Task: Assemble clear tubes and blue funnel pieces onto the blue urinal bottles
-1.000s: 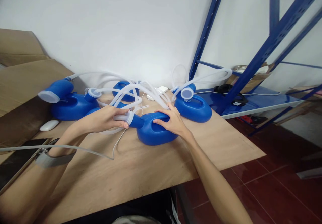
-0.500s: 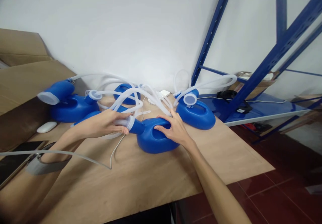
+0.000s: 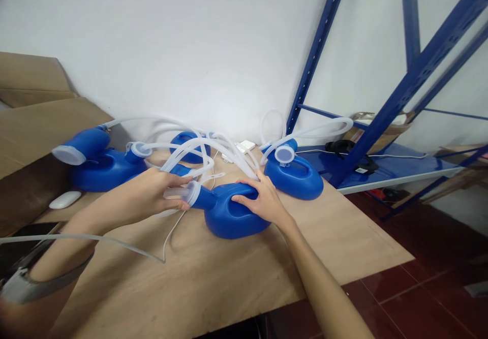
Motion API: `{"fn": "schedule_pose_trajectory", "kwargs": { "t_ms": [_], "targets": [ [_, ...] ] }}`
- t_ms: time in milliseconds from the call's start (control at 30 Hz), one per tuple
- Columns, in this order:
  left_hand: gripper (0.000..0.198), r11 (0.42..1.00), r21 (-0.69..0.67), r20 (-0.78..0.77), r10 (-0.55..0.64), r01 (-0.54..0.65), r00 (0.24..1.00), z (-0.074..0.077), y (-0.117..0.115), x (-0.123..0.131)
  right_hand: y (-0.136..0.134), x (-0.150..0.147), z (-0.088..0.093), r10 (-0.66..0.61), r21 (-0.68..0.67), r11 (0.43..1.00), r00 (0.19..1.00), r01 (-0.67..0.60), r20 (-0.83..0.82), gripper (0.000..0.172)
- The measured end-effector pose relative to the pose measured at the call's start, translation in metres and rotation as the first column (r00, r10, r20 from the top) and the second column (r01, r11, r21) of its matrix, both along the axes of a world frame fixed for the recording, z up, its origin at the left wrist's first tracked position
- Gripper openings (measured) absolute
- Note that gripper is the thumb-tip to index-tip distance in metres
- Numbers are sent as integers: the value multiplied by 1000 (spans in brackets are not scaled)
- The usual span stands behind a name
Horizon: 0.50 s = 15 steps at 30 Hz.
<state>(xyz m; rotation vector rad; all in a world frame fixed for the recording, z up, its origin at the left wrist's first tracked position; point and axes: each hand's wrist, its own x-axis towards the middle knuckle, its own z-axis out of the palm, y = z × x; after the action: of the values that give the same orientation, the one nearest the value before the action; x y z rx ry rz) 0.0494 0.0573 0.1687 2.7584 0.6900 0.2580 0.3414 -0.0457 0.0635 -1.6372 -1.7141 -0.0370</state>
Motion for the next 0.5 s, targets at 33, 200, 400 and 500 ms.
{"fn": "schedule_pose_trajectory", "kwargs": {
  "t_ms": [33,200,400,500],
  "targets": [
    [19,1000,-4,-18,5,-5,1000,0,1,1,0,0,0,-1,6,1000,1000,1,1,50],
    [23,999,-39,-77,24,-28,997,4,6,9,3,3,-3,24,17,1000,1000,-24,9,53],
    [25,981,-183,12,72,-68,997,-1,15,13,4,5,-2,69,23,997,996,-70,51,53],
    [31,952,-281,73,145,-119,987,-7,17,14,2,4,0,80,28,996,995,-81,60,52]
  ]
}}
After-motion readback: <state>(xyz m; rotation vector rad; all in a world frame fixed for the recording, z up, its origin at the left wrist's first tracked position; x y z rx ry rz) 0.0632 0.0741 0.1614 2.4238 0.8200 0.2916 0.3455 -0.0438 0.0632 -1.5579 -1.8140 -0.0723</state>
